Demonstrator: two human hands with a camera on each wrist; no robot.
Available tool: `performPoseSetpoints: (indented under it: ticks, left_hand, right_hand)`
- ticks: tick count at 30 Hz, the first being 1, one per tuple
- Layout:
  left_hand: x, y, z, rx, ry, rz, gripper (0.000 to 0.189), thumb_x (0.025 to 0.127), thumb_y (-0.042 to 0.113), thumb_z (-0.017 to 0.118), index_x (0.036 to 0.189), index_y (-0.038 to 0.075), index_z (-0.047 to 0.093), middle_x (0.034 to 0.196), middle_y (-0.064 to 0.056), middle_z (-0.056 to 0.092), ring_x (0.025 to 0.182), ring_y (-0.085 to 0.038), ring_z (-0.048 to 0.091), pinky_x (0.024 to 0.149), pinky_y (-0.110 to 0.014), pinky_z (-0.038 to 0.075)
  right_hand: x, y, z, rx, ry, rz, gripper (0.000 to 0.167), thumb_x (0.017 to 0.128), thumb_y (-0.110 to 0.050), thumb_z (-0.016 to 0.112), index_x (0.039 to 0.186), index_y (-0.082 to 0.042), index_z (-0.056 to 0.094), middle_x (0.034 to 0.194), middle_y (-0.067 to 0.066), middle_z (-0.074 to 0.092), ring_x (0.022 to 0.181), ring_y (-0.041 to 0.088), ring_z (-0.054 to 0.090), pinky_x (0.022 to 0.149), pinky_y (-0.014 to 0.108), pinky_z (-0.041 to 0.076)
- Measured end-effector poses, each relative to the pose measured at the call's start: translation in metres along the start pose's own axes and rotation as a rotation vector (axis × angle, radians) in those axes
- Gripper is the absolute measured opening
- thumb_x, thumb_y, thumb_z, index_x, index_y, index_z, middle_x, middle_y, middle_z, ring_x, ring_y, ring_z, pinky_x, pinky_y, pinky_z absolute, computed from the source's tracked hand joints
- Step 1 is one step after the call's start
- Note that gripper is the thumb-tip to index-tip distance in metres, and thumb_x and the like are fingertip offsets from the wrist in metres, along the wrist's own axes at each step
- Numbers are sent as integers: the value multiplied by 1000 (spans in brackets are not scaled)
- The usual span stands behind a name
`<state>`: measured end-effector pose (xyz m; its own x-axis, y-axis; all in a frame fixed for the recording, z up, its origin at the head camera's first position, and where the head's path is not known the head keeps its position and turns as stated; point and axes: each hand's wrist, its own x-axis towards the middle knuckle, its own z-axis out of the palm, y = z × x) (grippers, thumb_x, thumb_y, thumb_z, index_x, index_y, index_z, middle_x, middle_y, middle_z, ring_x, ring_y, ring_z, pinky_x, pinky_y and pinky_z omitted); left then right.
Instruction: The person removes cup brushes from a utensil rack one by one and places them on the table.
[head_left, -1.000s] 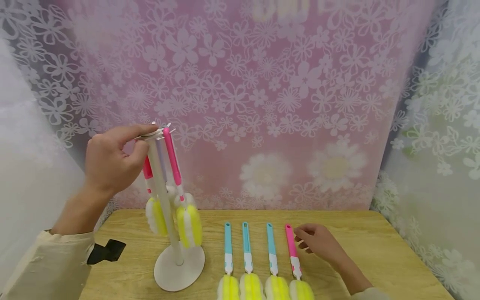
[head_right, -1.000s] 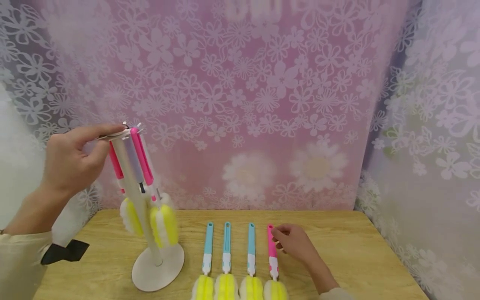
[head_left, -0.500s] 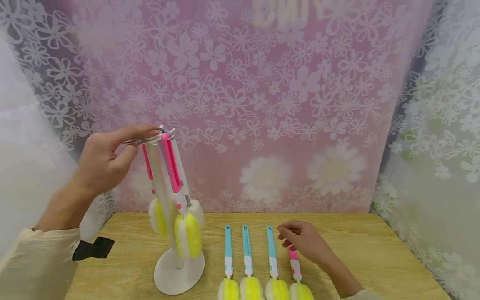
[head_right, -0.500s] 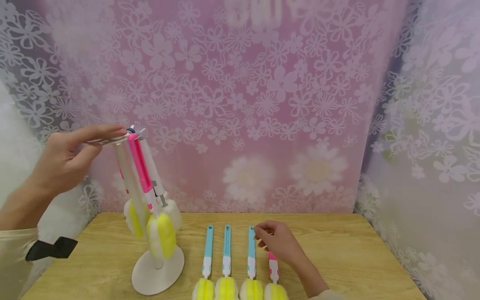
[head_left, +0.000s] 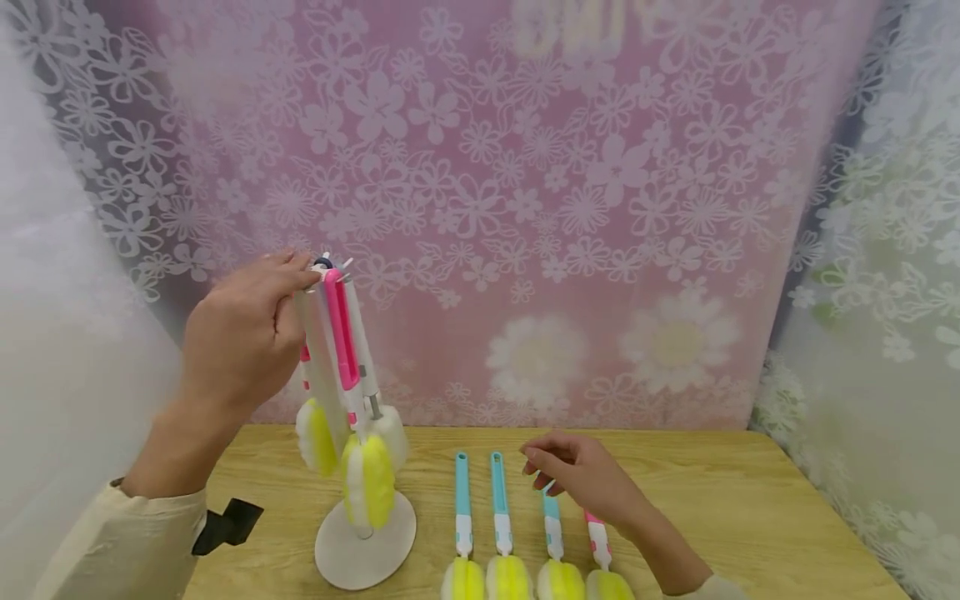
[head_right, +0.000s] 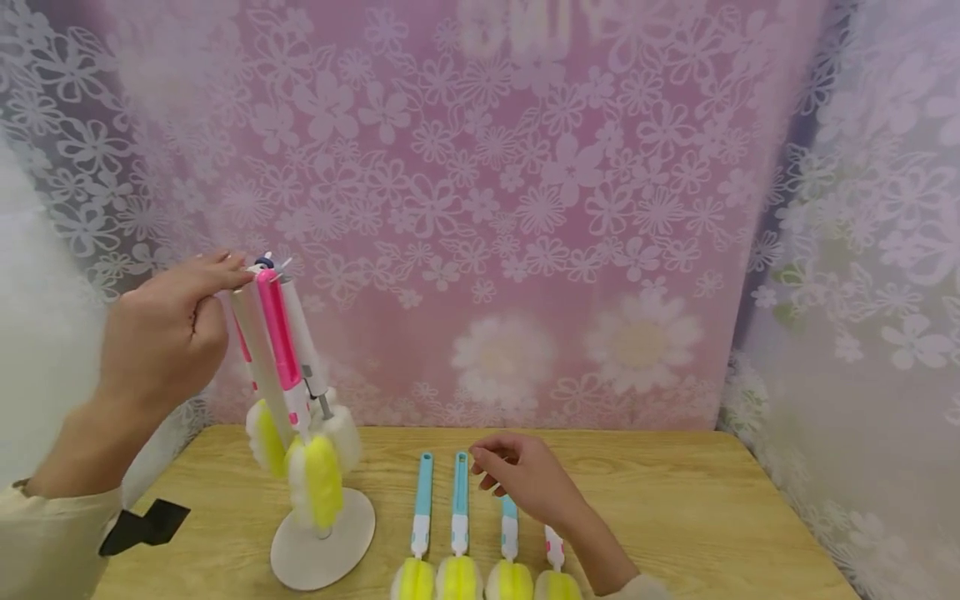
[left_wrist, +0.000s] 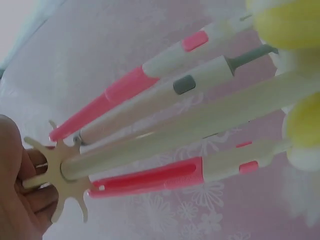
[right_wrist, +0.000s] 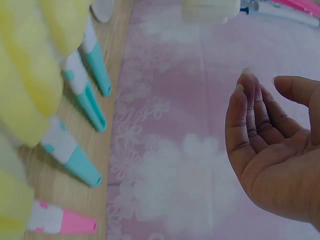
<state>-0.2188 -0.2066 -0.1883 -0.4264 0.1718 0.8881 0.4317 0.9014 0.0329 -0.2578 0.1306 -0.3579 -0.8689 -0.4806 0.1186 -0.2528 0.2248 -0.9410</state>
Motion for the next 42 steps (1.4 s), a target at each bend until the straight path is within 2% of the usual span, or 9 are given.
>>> performPoseSetpoints:
  ticks: [5,11,16,20,24,27,31,38,42]
  left_hand:
    - [-5,5,2,87,44,27,38,89,17,43,109,3,72,117,-12,66,112,-32,59,97,-47,42]
    - [-5,5,7,55,136,59,38,89,29,49,104,5,75,109,-9,69,101,-31,65,91,-47,47]
    - [-4,4,11,52,154,39,37,92,32,52,104,5,75,108,-7,70,102,-29,65,91,-45,47]
    - [-5,4,12,64,166,42,37,93,31,51,104,5,75,108,-7,70,102,-29,65,90,-46,48]
    - [-5,5,13,92,196,56,37,93,30,50,103,5,75,106,-7,70,99,-28,66,90,-45,48]
    - [-4,6,14,103,214,59,37,93,29,49,102,5,75,105,-8,70,97,-29,67,90,-43,48]
    - [-4,6,15,114,216,70,39,94,30,47,101,4,75,104,-9,71,96,-29,67,89,-43,49]
    - [-4,6,16,131,216,91,38,95,29,47,99,5,76,103,-7,71,95,-28,67,88,-42,49]
    - [-4,6,17,119,219,88,34,93,27,50,99,5,76,103,-6,71,96,-27,67,90,-42,49]
  right_hand:
    - [7,-16,17,14,-20,-34,34,96,-32,55,113,-3,63,92,7,65,81,25,63,70,33,54]
    - [24,-33,48,117,55,-171,30,96,-27,56,112,-3,64,97,12,65,85,26,64,73,35,54]
    - [42,-52,78,207,98,-281,28,96,-23,57,116,-5,65,107,14,66,94,26,64,78,39,54]
    - [55,-70,99,192,117,-348,29,95,-22,59,121,-9,64,115,6,64,103,21,61,86,37,50]
    - [65,-87,117,135,141,-397,39,93,-25,61,130,-11,58,126,-2,59,112,17,55,92,32,46]
    - [72,-97,129,97,207,-403,45,91,-30,64,132,-13,56,127,-7,58,113,16,55,93,33,46]
    - [82,-102,139,96,280,-361,43,89,-35,66,126,-15,60,120,-10,61,106,14,57,92,35,46]
    - [96,-99,144,242,279,-359,34,88,-26,68,117,-9,64,110,-1,64,97,17,61,87,33,50]
    - [99,-97,146,274,282,-374,31,88,-23,69,113,-7,65,107,3,65,95,20,62,85,32,50]
